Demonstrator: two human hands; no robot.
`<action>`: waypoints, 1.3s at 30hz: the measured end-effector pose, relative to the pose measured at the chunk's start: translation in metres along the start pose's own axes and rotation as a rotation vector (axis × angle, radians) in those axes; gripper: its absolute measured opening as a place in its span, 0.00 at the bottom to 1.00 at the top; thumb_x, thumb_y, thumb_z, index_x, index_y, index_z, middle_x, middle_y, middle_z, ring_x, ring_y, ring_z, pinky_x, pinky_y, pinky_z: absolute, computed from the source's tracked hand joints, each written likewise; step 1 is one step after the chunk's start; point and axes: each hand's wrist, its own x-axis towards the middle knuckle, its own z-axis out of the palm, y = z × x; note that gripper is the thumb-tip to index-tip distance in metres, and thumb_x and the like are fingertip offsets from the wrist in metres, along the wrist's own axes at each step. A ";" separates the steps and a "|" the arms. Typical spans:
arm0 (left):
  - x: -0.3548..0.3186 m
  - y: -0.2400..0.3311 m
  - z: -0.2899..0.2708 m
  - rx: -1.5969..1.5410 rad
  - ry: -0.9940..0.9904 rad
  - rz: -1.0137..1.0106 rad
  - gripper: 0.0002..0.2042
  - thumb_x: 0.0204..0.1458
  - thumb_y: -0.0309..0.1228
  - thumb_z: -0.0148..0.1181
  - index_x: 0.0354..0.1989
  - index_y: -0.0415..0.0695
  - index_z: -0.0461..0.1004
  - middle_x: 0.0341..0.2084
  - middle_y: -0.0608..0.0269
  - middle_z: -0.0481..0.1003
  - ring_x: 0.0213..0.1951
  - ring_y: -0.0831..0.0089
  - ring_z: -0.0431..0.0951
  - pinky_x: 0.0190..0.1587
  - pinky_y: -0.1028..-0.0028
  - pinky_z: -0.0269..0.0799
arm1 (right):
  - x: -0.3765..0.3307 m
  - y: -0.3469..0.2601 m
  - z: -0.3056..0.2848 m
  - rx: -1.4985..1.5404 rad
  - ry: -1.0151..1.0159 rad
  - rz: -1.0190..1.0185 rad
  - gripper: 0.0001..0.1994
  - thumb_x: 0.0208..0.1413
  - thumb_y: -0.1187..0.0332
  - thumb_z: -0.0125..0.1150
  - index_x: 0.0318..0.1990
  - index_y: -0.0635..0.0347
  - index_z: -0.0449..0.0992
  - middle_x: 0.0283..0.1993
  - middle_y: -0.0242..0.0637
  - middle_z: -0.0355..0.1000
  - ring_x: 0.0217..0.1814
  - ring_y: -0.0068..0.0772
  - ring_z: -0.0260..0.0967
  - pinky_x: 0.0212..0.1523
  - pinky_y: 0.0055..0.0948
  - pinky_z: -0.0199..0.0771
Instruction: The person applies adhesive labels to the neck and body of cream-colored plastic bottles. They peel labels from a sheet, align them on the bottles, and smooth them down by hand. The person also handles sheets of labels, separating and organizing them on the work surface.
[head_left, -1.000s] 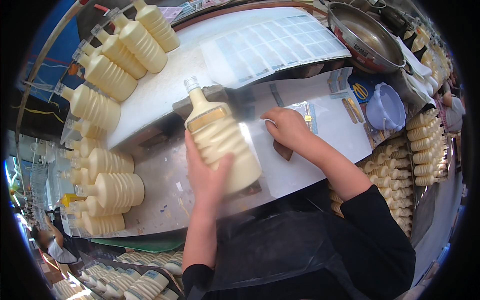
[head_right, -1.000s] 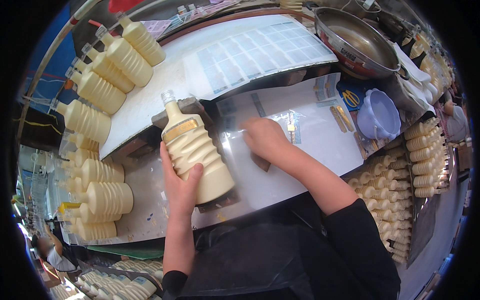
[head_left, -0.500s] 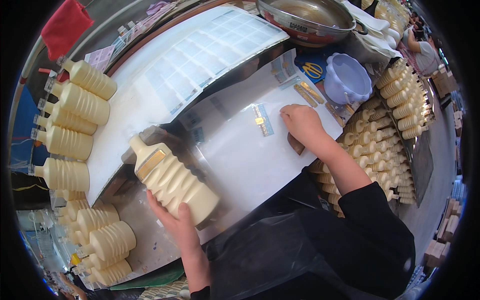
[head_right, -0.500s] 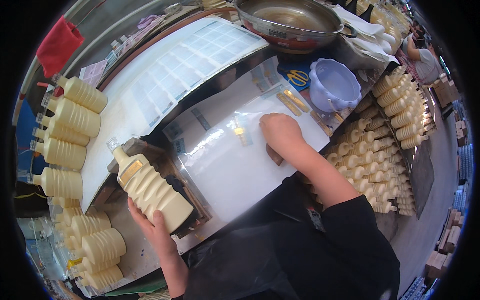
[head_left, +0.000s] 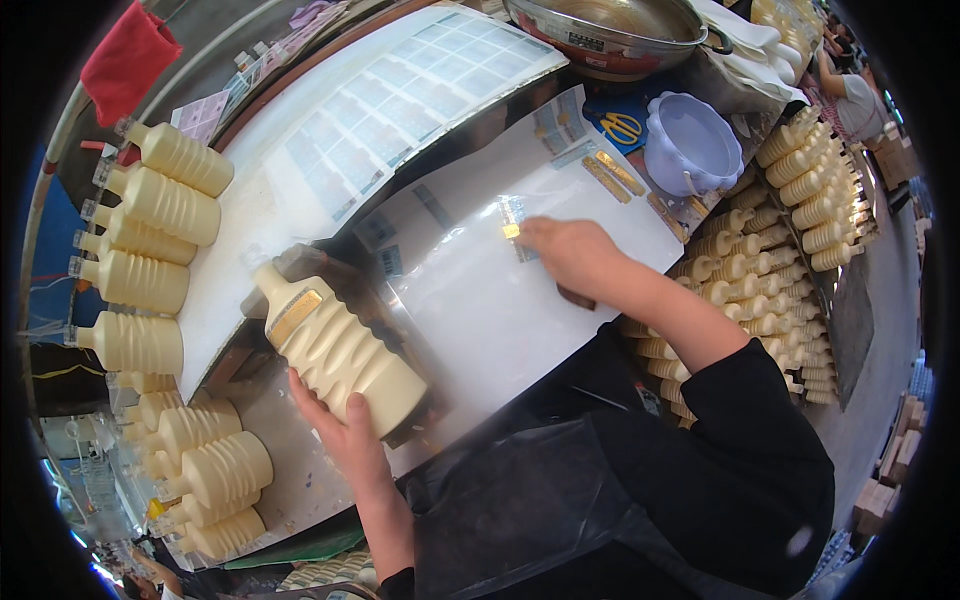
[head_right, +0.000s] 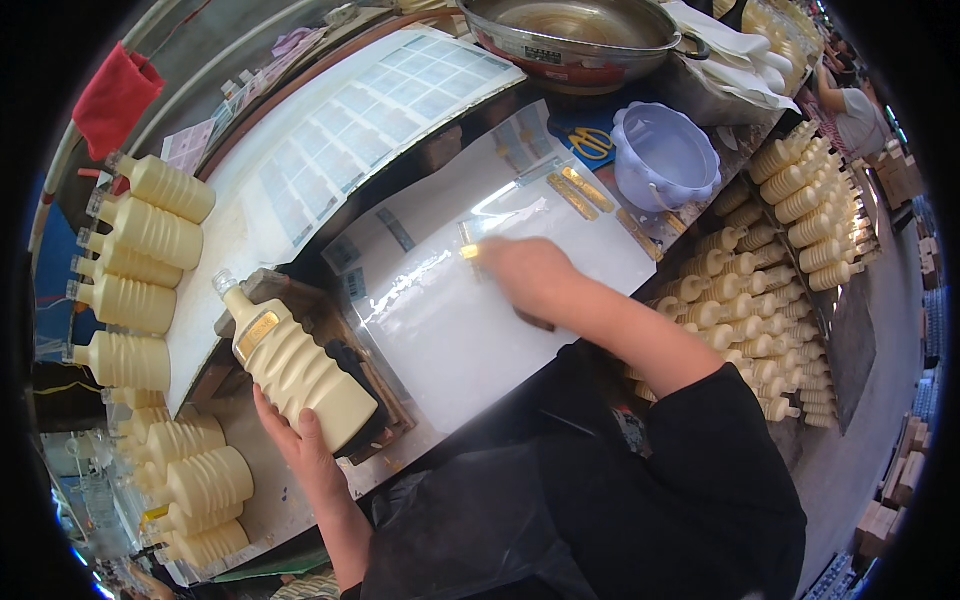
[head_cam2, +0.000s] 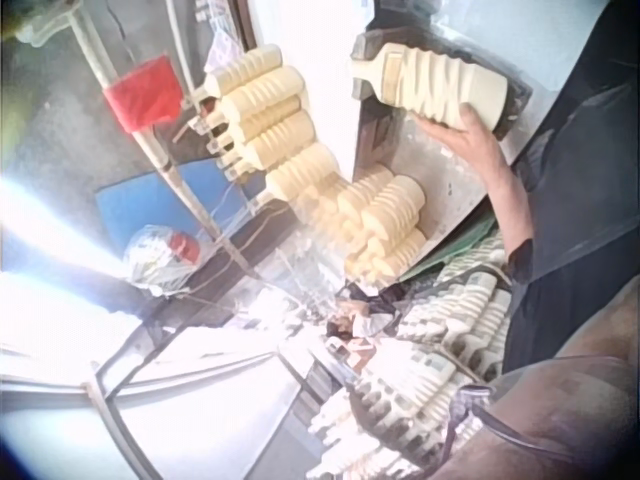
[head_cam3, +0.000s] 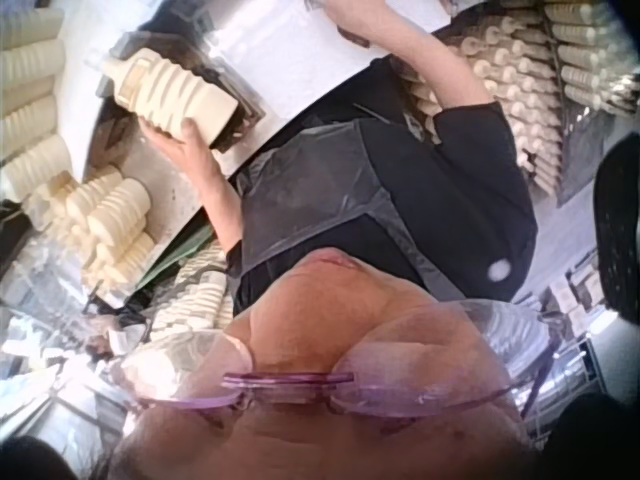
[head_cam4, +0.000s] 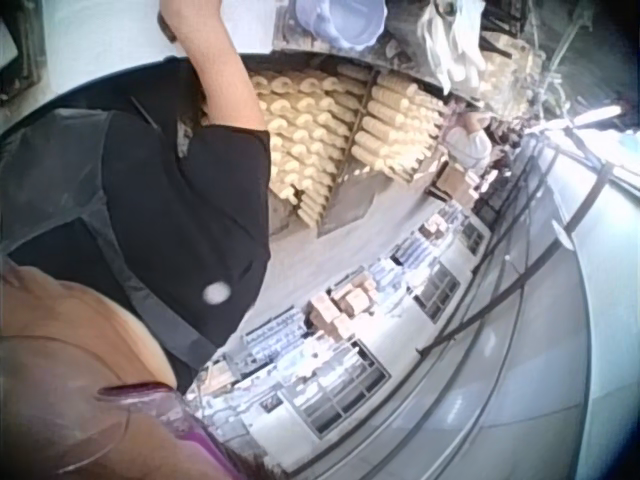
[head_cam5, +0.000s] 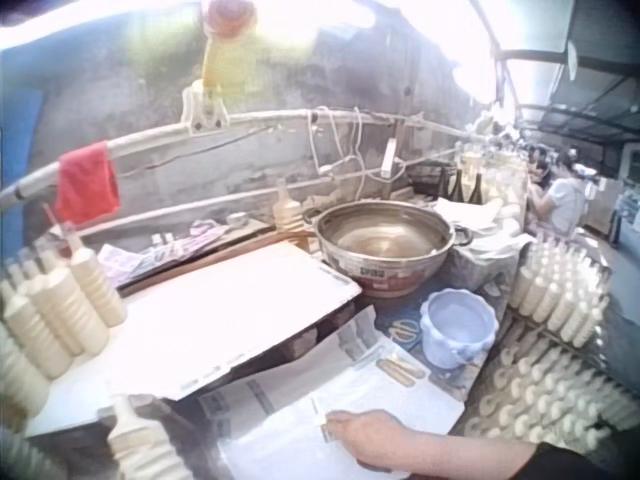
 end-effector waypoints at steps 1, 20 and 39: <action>0.000 -0.002 0.000 -0.006 -0.001 0.003 0.40 0.56 0.33 0.54 0.77 0.41 0.44 0.71 0.44 0.52 0.71 0.55 0.55 0.72 0.60 0.49 | -0.008 -0.009 0.000 0.003 -0.107 0.012 0.20 0.51 0.76 0.55 0.54 0.62 0.76 0.58 0.42 0.73 0.39 0.50 0.78 0.42 0.43 0.79; -0.014 -0.021 -0.011 -0.090 0.051 0.043 0.35 0.60 0.31 0.56 0.74 0.39 0.49 0.68 0.46 0.57 0.68 0.56 0.60 0.70 0.59 0.53 | -0.142 -0.039 -0.001 -0.125 0.098 0.060 0.32 0.57 0.57 0.66 0.65 0.66 0.66 0.69 0.48 0.65 0.38 0.44 0.78 0.39 0.37 0.80; -0.045 -0.026 -0.034 -0.045 0.012 0.048 0.33 0.51 0.35 0.66 0.65 0.37 0.63 0.58 0.50 0.68 0.62 0.59 0.67 0.66 0.61 0.60 | -0.066 -0.187 -0.052 0.523 0.443 -0.346 0.05 0.56 0.76 0.66 0.38 0.66 0.83 0.34 0.44 0.80 0.30 0.35 0.78 0.32 0.28 0.77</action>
